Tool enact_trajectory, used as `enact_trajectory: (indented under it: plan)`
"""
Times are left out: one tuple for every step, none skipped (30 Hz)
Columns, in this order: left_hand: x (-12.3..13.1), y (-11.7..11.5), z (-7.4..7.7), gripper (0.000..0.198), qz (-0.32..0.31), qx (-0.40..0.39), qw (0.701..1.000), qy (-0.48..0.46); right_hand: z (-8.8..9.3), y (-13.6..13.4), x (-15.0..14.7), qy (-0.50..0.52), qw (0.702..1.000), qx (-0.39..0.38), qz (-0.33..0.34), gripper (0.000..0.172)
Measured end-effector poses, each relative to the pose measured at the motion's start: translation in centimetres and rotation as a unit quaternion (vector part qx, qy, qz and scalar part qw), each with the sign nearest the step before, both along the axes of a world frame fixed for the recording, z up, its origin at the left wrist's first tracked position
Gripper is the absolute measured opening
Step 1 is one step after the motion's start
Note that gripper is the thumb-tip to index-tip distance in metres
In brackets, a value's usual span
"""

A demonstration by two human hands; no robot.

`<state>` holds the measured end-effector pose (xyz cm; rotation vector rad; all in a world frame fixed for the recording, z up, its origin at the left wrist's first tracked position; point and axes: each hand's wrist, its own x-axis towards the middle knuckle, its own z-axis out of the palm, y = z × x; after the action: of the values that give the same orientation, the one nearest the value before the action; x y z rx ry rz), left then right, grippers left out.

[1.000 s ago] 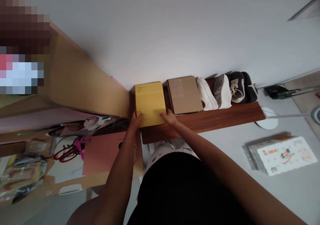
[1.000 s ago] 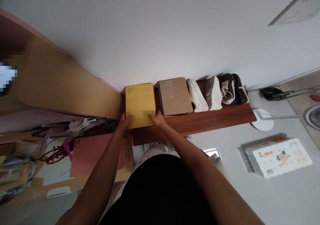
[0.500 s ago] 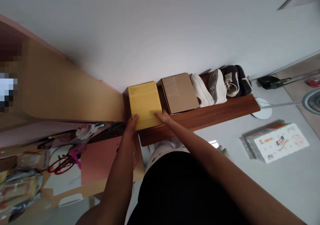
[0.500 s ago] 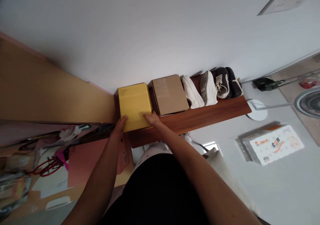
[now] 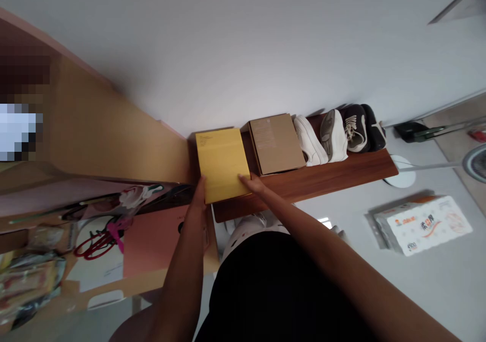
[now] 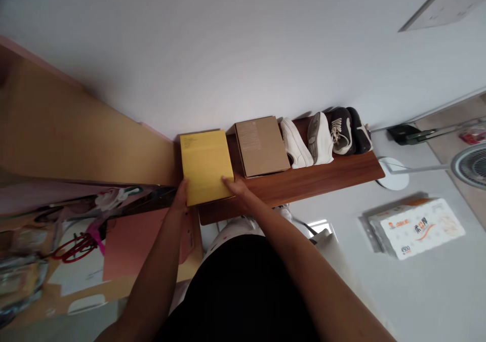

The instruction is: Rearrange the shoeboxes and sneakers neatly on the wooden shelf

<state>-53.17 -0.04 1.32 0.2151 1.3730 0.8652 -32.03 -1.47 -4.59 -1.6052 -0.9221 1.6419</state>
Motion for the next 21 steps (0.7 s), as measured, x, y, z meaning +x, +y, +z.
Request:
enact_trajectory:
  plan:
    - [0.0, -0.3, 0.3, 0.050, 0.004, 0.004, 1.000, 0.004, 0.0, -0.3, 0.0, 0.017, 1.000, 0.008, -0.001, 0.068]
    - [0.0, -0.5, 0.6, 0.050, 0.007, 0.009, 1.000, 0.009, 0.0, -0.5, 0.1, 0.030, 0.999, 0.014, 0.000, 0.069]
    - [0.0, -0.8, 0.9, 0.051, 0.010, 0.014, 1.000, 0.014, 0.1, -0.7, 0.2, 0.039, 0.999, 0.020, -0.001, 0.070]
    - [0.0, -1.0, 1.2, 0.051, 0.013, 0.015, 1.000, 0.017, 0.2, -0.9, 0.2, 0.043, 0.999, 0.025, -0.003, 0.070]
    - [0.0, -1.2, 1.5, 0.052, 0.016, 0.014, 1.000, 0.018, 0.4, -1.1, 0.4, 0.041, 0.999, 0.031, -0.007, 0.071]
    - [0.0, -1.4, 1.8, 0.053, 0.020, 0.013, 1.000, 0.018, 0.7, -1.2, 0.5, 0.033, 0.999, 0.040, -0.013, 0.072]
    - [0.0, -1.5, 2.1, 0.054, 0.024, 0.012, 0.999, 0.019, 1.0, -1.3, 0.7, 0.017, 0.998, 0.050, -0.020, 0.074]
    - [0.0, -1.6, 2.3, 0.054, 0.028, 0.012, 0.999, 0.021, 1.4, -1.4, 0.9, -0.005, 0.998, 0.059, -0.025, 0.077]
    - [0.0, -1.7, 2.6, 0.054, 0.035, 0.013, 0.999, 0.027, 1.7, -1.5, 1.0, -0.032, 0.997, 0.070, -0.026, 0.081]
    - [0.0, -1.7, 2.7, 0.053, 0.043, 0.016, 0.998, 0.037, 2.1, -1.6, 1.2, -0.059, 0.995, 0.079, -0.019, 0.084]
    - [0.0, -1.7, 2.9, 0.051, 0.052, 0.018, 0.997, 0.048, 2.5, -1.7, 1.3, -0.085, 0.992, 0.087, -0.004, 0.085]
    - [0.1, -1.7, 2.9, 0.048, 0.063, 0.018, 0.996, 0.060, 3.0, -1.7, 1.3, -0.110, 0.990, 0.092, 0.015, 0.084]
    - [0.2, -1.7, 3.0, 0.045, 0.073, 0.016, 0.995, 0.069, 3.4, -1.8, 1.3, -0.133, 0.986, 0.093, 0.037, 0.081]
    - [0.3, -1.8, 3.1, 0.042, 0.082, 0.015, 0.994, 0.075, 3.9, -1.8, 1.2, -0.152, 0.982, 0.092, 0.056, 0.078]
    - [0.5, -1.8, 3.1, 0.040, 0.087, 0.015, 0.993, 0.079, 4.4, -1.9, 1.1, -0.167, 0.979, 0.088, 0.072, 0.075]
    - [0.7, -1.9, 3.1, 0.038, 0.091, 0.017, 0.992, 0.081, 4.9, -2.0, 1.0, -0.175, 0.977, 0.083, 0.085, 0.074]
    - [0.9, -2.0, 3.1, 0.036, 0.093, 0.020, 0.992, 0.086, 5.4, -2.1, 0.9, -0.177, 0.977, 0.078, 0.095, 0.075]
    - [1.1, -2.1, 3.1, 0.035, 0.094, 0.026, 0.991, 0.092, 5.9, -2.2, 0.8, -0.172, 0.977, 0.074, 0.103, 0.077]
    - [1.3, -2.3, 3.1, 0.035, 0.091, 0.034, 0.990, 0.098, 6.5, -2.3, 0.6, -0.163, 0.978, 0.071, 0.111, 0.081]
    - [1.5, -2.4, 3.0, 0.035, 0.086, 0.044, 0.990, 0.105, 7.1, -2.4, 0.5, -0.154, 0.979, 0.066, 0.117, 0.086]
    - [1.7, -2.6, 2.9, 0.036, 0.079, 0.055, 0.989, 0.111, 7.6, -2.6, 0.4, -0.145, 0.980, 0.064, 0.123, 0.090]
